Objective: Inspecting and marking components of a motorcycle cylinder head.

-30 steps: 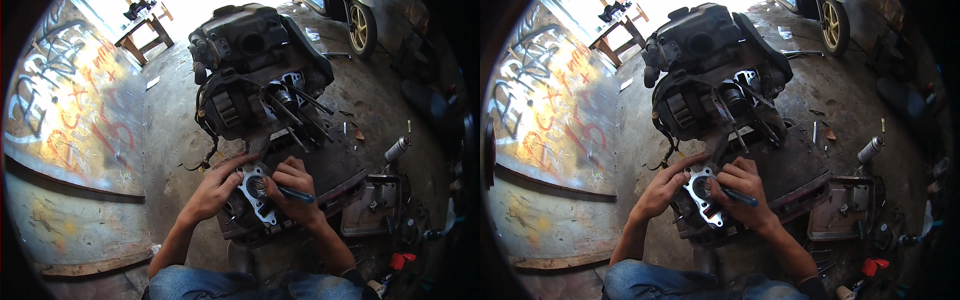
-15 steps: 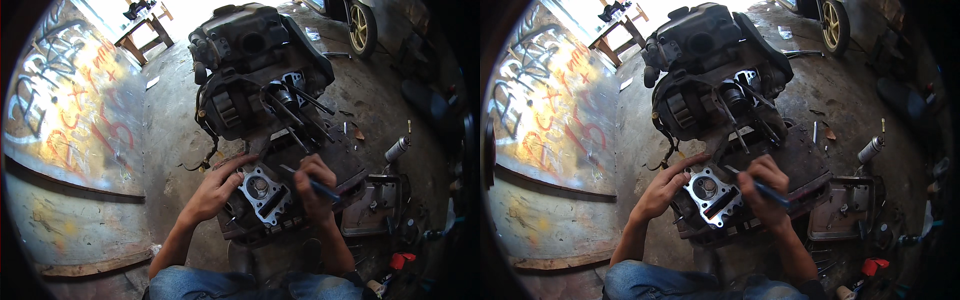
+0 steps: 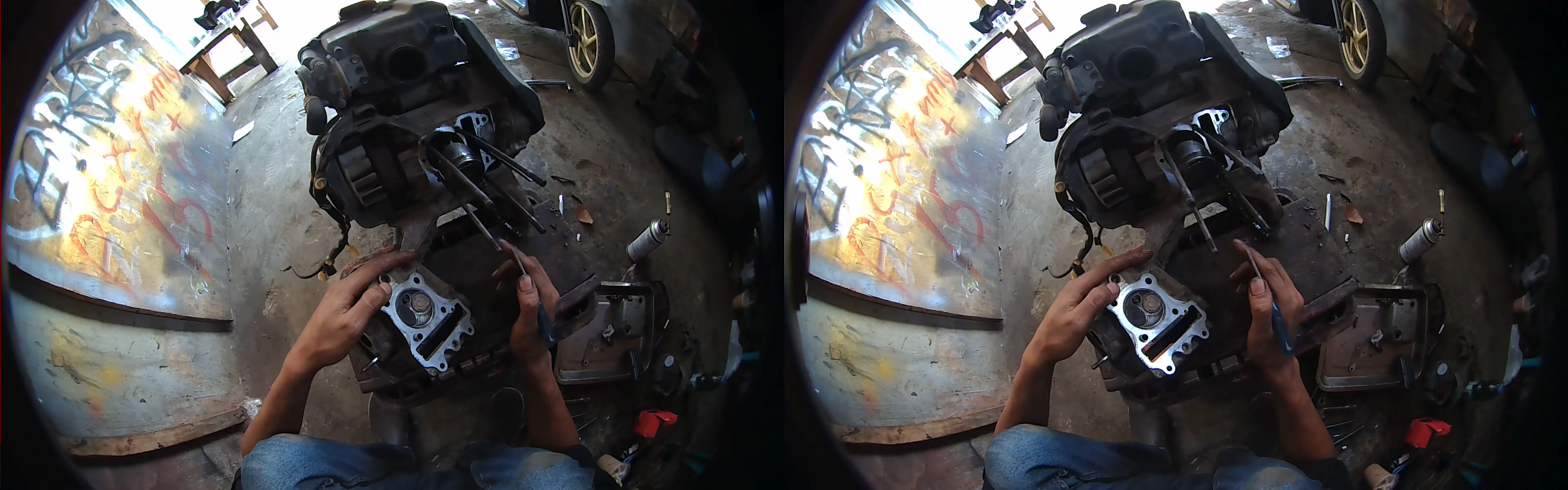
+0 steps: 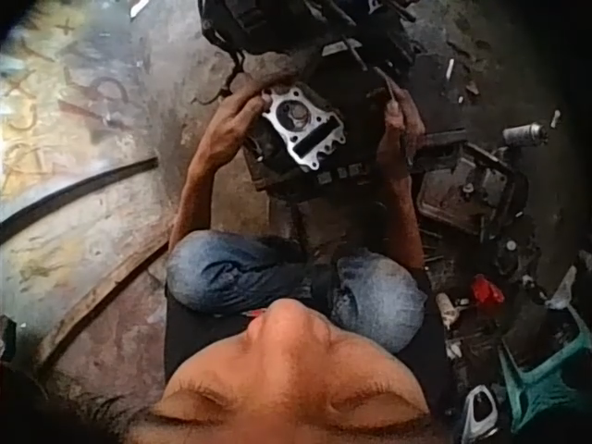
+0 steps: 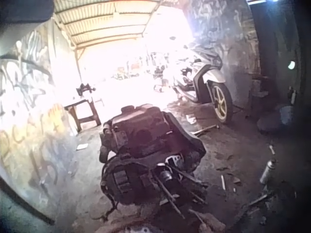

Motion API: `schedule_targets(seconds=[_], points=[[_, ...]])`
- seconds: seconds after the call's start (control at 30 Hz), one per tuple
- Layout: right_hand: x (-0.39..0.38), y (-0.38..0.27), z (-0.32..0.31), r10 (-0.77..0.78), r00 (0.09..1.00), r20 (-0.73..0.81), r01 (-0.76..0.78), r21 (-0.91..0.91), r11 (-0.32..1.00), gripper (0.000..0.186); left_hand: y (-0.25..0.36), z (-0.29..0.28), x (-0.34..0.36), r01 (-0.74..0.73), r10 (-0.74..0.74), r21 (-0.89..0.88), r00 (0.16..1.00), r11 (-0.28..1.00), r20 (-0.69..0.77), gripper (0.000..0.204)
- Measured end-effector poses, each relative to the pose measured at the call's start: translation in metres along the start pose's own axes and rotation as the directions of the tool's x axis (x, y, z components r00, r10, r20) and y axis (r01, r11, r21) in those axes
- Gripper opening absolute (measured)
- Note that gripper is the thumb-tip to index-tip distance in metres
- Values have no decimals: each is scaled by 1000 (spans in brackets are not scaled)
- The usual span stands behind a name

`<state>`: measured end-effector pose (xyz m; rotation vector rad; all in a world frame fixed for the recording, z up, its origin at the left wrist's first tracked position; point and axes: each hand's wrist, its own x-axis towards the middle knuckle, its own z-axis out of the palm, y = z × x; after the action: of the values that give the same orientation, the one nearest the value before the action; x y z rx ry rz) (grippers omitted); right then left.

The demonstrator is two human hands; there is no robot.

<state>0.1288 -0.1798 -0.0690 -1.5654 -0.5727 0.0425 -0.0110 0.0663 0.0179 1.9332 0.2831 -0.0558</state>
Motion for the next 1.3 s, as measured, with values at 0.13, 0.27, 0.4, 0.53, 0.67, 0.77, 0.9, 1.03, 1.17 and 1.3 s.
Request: schedule_targets(seconds=[0.13,0.27,0.4,0.53,0.67,0.77,0.9,1.03,1.17,1.3], points=[[-1,-4,7,-9,999,-36,9,-9,1000,59,1,1,-5,2,-2,-4,999,1000,-33,59],[-3,0,7,-7,999,-41,8,11,1000,62,0,7,-6,-65,47,-147,991,987,-126,49],[-4,-1,5,14,999,-40,-11,63,998,62,0,10,-7,-113,62,-294,982,949,-179,48],[-5,-4,5,39,997,-67,-32,102,994,59,-3,12,-13,-154,57,-396,967,905,-247,54],[-7,-2,5,116,987,-110,-96,170,981,51,-18,19,-16,-255,118,-460,945,851,-304,62],[-9,1,9,147,961,-234,-74,296,952,38,-33,26,-25,-355,203,-427,910,831,-361,67],[-6,-1,8,166,962,-216,-90,324,942,25,-39,31,-34,-274,202,-149,904,950,-376,67],[-8,2,2,188,969,-161,-130,317,939,23,-36,40,-36,-239,126,-230,900,943,-418,67],[-12,0,5,194,966,-170,-120,368,922,22,-34,35,-42,-136,6,-342,934,930,-356,63],[-12,-5,13,119,978,-170,-65,292,954,25,-37,34,-42,-147,-11,-415,935,898,-355,57]])
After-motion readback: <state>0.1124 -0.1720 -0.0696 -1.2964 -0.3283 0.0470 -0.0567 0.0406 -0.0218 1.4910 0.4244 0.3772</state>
